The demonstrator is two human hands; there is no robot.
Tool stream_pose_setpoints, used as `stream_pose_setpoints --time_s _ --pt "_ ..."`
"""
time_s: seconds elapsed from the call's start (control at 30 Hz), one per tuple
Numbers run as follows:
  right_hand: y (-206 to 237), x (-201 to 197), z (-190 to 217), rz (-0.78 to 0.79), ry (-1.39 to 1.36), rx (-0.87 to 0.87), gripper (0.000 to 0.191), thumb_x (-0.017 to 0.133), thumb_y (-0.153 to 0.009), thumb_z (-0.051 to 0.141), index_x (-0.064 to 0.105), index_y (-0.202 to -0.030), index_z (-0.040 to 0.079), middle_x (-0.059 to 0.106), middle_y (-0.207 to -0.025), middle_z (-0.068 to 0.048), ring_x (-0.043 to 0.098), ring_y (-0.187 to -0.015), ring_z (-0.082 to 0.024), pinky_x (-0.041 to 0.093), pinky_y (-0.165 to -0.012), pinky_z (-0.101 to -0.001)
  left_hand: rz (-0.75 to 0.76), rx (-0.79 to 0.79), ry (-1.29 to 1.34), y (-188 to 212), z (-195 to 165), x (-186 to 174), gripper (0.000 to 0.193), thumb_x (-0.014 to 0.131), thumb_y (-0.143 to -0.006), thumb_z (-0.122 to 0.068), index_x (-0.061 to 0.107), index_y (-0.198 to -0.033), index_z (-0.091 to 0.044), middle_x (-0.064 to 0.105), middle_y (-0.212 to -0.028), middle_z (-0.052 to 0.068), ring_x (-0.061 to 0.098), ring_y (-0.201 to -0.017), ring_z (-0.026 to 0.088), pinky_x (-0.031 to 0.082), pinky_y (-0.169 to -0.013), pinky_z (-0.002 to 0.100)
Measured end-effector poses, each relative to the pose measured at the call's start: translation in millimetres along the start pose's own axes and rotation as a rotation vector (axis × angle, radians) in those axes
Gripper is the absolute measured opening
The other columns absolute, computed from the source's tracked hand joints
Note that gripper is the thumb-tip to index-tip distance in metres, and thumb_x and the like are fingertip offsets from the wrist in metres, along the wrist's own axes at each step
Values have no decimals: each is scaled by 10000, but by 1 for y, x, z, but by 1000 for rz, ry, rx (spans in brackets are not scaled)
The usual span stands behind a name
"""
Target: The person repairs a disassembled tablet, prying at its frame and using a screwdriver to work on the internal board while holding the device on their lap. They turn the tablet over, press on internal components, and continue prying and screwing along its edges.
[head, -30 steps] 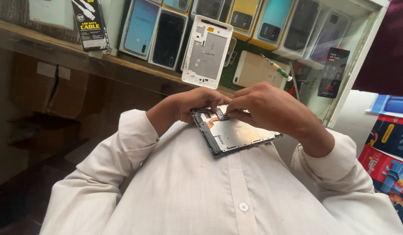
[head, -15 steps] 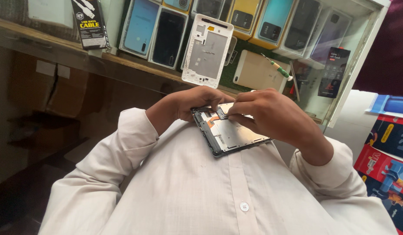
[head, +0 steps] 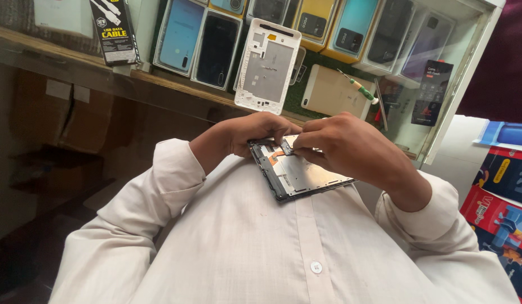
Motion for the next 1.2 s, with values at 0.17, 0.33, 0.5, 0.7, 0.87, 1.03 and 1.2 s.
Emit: stream_pose_setpoints --time_s 0.17,0.33,0.5,0.7,0.87,1.03,1.2 --pt "-1 1 -2 -2 5 -23 109 778 -845 170 745 -858 67 713 -765 -50 690 -628 -243 523 -550 -407 -55 -10 -25 -2 2 -5 625 458 -737 21 535 -1342 156 668 -935 140 697 -611 105 589 -531 220" --pt "-2 -1 -6 -25 -55 -38 116 778 -836 137 760 -934 77 724 -792 -52 701 -659 -257 532 -568 -405 -66 8 -25 -1 1 -3 613 477 -737 28 546 -1325 187 676 -957 149 678 -599 92 578 -522 211" --pt "7 -1 -7 -101 -94 28 157 787 -860 156 769 -1007 105 748 -896 -58 720 -808 -253 557 -699 -398 -49 81 -36 11 -10 9 706 476 -714 21 530 -1408 140 667 -924 151 648 -558 87 556 -490 206" --pt "29 1 -5 -472 -76 49 356 830 -864 290 723 -1155 114 695 -1265 -55 616 -1310 -297 499 -1123 -466 -128 309 -402 29 -37 30 843 492 -671 -86 442 -1499 65 660 -1046 155 607 -667 85 526 -519 209" --pt "69 3 -17 -996 45 248 794 881 -906 412 446 -1529 181 427 -1571 -62 376 -1489 -254 324 -1267 -402 -46 578 -590 40 -58 57 888 508 -717 -77 349 -1574 94 579 -1306 203 606 -1090 159 543 -886 236" --pt "84 18 -27 -1195 -281 308 1099 873 -962 338 46 -1673 201 207 -1702 -97 287 -1558 -236 290 -1290 -364 -237 820 -713 49 -61 78 910 481 -767 -13 160 -1615 66 445 -1491 196 599 -1121 179 569 -873 250" --pt "68 22 -21 -1035 -808 242 1109 850 -958 183 -32 -1628 123 181 -1684 -171 341 -1499 -268 348 -1304 -423 -225 894 -609 40 -41 100 964 496 -790 62 46 -1642 43 549 -1401 185 649 -1023 161 580 -877 274"
Point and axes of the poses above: each hand's wrist, its own y-axis away from the middle knuckle, its own x-axis out of the palm, z = x × y, the point moved 4 cm from there along -y, towards the middle knuckle
